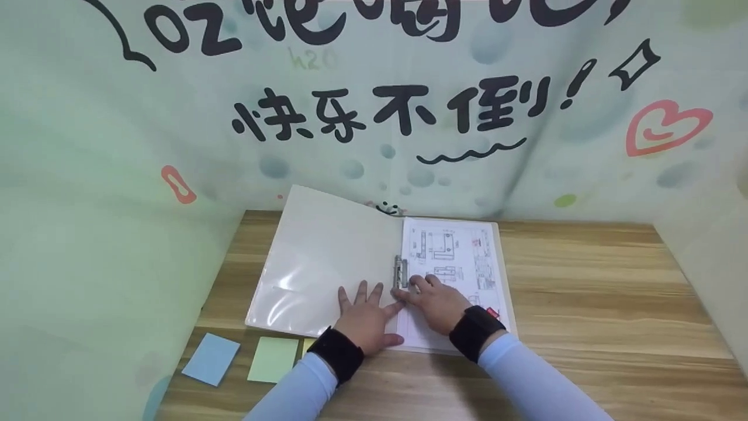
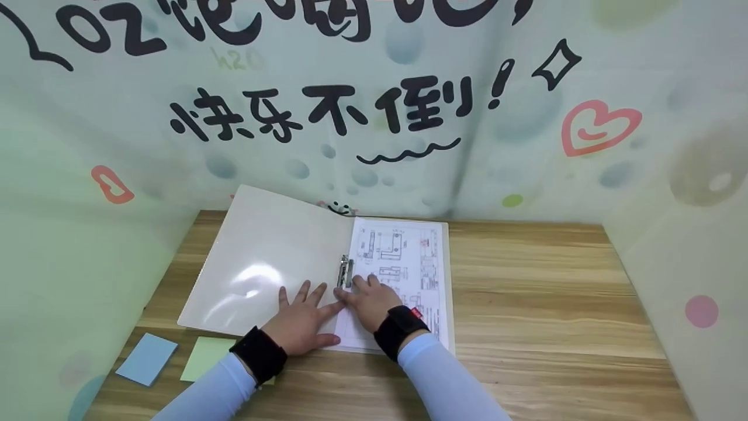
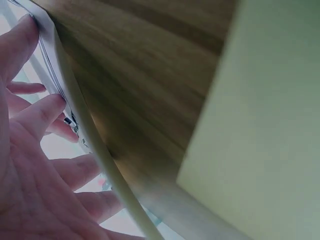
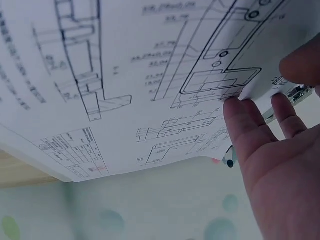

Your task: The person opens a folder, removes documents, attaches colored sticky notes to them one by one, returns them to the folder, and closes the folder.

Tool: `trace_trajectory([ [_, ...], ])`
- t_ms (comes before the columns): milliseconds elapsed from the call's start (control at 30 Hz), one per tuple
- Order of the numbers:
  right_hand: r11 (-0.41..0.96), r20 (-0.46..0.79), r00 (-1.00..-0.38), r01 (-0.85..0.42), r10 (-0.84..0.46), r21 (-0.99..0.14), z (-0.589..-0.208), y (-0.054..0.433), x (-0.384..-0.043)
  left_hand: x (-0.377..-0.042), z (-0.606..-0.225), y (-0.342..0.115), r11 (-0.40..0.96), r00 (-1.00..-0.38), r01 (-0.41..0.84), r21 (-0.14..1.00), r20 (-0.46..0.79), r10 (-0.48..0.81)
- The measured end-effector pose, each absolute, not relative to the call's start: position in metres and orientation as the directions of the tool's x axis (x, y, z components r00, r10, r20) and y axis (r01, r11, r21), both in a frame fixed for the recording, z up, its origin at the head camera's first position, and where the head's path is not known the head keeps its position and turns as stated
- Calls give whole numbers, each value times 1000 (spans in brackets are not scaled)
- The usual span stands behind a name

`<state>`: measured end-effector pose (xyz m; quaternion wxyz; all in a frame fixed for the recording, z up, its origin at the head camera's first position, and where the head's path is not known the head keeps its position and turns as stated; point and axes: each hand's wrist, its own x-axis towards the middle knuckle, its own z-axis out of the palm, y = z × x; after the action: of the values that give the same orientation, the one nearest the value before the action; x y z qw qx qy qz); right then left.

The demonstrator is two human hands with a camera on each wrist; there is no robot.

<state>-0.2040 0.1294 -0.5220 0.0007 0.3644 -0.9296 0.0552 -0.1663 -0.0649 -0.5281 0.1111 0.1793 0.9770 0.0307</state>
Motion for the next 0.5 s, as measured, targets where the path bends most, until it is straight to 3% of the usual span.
trace_trajectory([
  [300, 733, 21, -741, -667, -671, -133, -534, 140, -216, -171, -526, -63, 930, -903, 354, 102, -222, 368],
  [500, 745, -21, -769, -611, -639, -269, -527, 138, -221, -170, -528, -64, 931, -904, 353, 94, -221, 365],
])
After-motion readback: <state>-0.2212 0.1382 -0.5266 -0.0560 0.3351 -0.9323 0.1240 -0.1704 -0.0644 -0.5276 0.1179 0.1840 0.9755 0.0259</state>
